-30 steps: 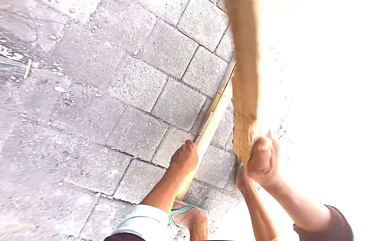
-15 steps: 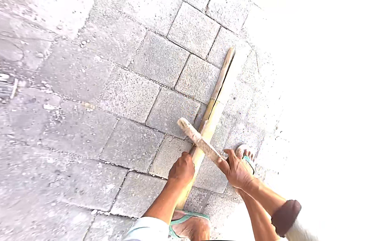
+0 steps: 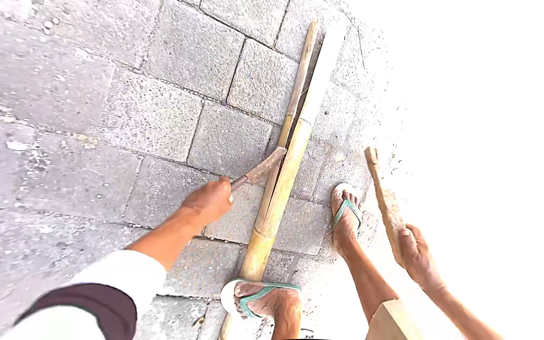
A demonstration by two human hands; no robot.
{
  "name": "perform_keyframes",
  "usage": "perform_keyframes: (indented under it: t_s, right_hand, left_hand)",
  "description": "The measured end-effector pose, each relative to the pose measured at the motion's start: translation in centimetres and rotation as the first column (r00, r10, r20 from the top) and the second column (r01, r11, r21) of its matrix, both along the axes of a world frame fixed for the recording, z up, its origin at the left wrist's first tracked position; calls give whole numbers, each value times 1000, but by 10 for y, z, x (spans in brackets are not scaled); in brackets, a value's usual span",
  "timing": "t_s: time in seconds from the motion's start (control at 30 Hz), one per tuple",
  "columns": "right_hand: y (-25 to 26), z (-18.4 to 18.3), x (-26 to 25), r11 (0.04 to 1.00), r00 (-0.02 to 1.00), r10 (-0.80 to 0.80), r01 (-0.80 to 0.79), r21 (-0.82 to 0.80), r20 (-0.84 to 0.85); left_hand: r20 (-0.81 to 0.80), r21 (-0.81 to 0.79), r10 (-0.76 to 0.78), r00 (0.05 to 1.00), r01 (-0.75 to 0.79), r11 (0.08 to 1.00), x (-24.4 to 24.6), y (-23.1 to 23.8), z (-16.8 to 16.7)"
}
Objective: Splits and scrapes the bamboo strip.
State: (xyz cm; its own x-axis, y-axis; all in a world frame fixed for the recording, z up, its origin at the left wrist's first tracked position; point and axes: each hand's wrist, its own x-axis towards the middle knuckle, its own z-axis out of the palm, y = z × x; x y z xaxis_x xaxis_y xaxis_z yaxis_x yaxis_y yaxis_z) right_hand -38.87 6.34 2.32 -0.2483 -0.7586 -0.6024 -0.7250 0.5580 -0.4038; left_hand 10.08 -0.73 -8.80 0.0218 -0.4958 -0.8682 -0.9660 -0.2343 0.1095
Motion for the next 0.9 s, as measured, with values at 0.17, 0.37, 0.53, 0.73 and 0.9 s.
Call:
perform_keyframes:
  t_s: [0.17,0.37,0.53,0.73,0.9]
  right_hand:
    - [6,6,-26,994,996,-80,83,68,-48]
    - [-23,-6,-40,985,988,-89,106,137,-126]
    - [-100,-29,-91,949,937,222,-144,279,-271]
    - [-130,-2,-148,812,885,408,-239,532,-225]
    - [-127,57,-169,703,921,386,-260,662,-49]
  left_hand:
    - [-157,15,-78,984,81,997,29,-39,4]
    - [-112,144,436,893,-419,896,-65,13,62]
    - [-47,276,821,568,-783,557,-159,17,108]
    - [-171,340,950,262,-889,306,-212,38,161]
    - [-131,174,890,438,-873,455,-157,-4,128]
